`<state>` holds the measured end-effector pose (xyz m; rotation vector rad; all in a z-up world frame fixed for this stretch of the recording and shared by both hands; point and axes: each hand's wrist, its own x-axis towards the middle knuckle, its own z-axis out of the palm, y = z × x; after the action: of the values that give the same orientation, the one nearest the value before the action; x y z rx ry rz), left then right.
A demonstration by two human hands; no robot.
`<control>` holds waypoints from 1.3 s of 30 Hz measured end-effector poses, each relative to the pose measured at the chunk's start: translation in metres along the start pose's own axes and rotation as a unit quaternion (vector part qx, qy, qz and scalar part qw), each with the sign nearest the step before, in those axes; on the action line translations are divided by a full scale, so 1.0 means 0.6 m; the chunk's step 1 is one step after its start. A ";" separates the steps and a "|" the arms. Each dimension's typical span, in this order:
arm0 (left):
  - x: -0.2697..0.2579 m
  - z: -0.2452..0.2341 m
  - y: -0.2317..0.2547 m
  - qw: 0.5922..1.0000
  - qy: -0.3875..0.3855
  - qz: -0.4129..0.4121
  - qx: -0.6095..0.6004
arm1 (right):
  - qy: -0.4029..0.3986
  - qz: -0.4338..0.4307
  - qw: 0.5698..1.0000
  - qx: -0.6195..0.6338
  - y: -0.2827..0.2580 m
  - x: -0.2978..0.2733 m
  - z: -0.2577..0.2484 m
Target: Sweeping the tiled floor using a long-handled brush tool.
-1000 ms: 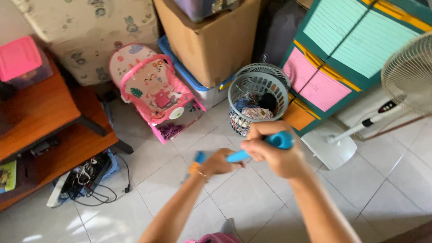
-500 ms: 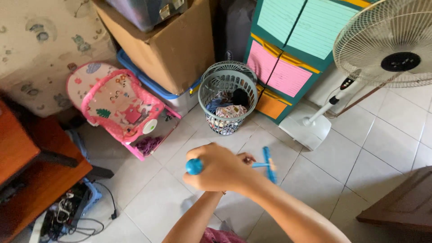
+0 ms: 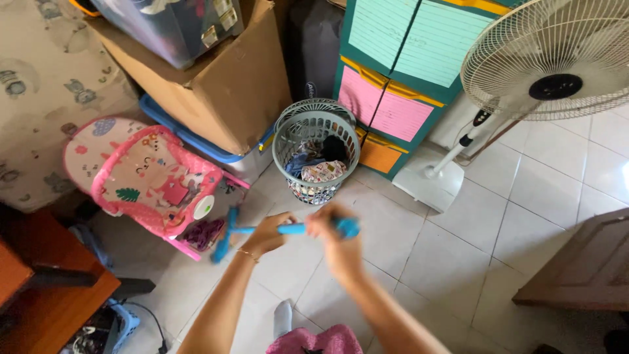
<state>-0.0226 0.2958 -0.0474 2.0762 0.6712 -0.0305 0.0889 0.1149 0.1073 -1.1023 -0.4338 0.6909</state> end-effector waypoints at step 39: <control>0.086 0.155 0.258 0.951 0.001 0.309 0.005 | 0.186 -0.248 0.943 -0.120 -0.377 -0.043 -0.072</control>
<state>0.1159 0.1802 0.0045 2.2111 -0.0020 0.3250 0.1634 0.0054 0.2977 -1.2562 -0.4522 -0.0205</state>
